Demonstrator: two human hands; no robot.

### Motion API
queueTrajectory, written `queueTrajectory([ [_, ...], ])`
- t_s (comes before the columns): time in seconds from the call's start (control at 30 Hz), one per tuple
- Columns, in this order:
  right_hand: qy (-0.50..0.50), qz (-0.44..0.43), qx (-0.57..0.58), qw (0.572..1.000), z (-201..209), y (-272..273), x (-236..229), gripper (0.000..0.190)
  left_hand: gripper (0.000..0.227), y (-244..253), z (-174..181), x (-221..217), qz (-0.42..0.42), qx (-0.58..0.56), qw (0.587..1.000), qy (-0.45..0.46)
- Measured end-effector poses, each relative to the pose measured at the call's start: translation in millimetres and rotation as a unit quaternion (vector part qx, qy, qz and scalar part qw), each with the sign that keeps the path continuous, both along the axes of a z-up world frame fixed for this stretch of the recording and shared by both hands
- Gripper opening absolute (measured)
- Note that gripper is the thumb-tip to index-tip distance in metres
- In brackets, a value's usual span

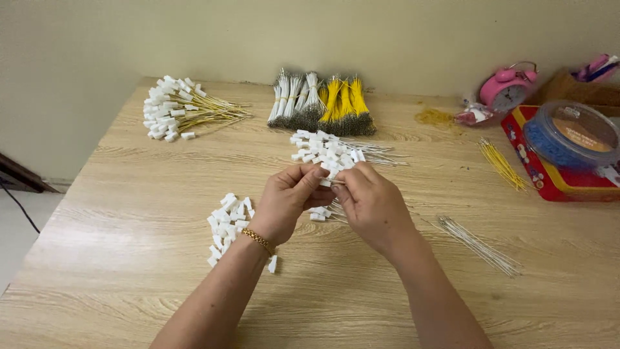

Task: The recorder is seen assembling white plastic connectors onto metal wires at a table.

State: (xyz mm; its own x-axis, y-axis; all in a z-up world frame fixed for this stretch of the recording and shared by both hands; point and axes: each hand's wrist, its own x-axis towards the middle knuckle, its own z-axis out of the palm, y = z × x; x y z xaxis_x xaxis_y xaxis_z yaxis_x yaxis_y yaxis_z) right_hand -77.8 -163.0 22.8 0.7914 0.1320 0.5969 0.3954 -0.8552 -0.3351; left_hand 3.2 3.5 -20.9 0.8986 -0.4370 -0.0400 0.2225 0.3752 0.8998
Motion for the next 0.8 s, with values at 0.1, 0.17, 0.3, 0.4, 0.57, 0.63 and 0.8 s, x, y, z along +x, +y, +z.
queueTrajectory([
  [0.1,0.015,0.019,0.005,1.0,3.9,-0.1,0.4,0.003,0.024,2.0,-0.9,-1.1,-0.006,0.013,1.0,-0.003],
  [0.17,0.0,0.013,-0.004,1.0,-3.6,0.7,2.4,0.003,0.023,4.6,1.0,-1.5,-0.006,0.014,1.0,0.0],
  [0.3,0.006,0.009,0.018,1.0,-25.8,-3.1,11.9,0.006,0.023,12.1,3.5,2.6,-0.013,0.038,0.999,0.001],
  [0.4,0.048,0.0,0.076,0.996,-40.1,-8.6,22.3,0.008,0.036,23.5,16.2,20.7,-0.073,0.152,0.983,-0.072],
  [0.57,0.145,-0.014,0.07,0.987,-59.1,-25.0,26.8,0.017,0.041,61.1,-11.6,47.5,-0.043,0.586,0.713,-0.384],
  [0.63,0.173,-0.026,0.057,0.983,-74.1,-30.5,32.9,0.019,0.04,65.0,-28.1,48.6,-0.081,0.678,0.613,-0.398],
  [0.8,0.151,-0.069,0.092,0.982,-30.0,-19.2,20.0,0.024,0.03,64.5,-30.4,40.2,-0.085,0.756,0.517,-0.393],
])
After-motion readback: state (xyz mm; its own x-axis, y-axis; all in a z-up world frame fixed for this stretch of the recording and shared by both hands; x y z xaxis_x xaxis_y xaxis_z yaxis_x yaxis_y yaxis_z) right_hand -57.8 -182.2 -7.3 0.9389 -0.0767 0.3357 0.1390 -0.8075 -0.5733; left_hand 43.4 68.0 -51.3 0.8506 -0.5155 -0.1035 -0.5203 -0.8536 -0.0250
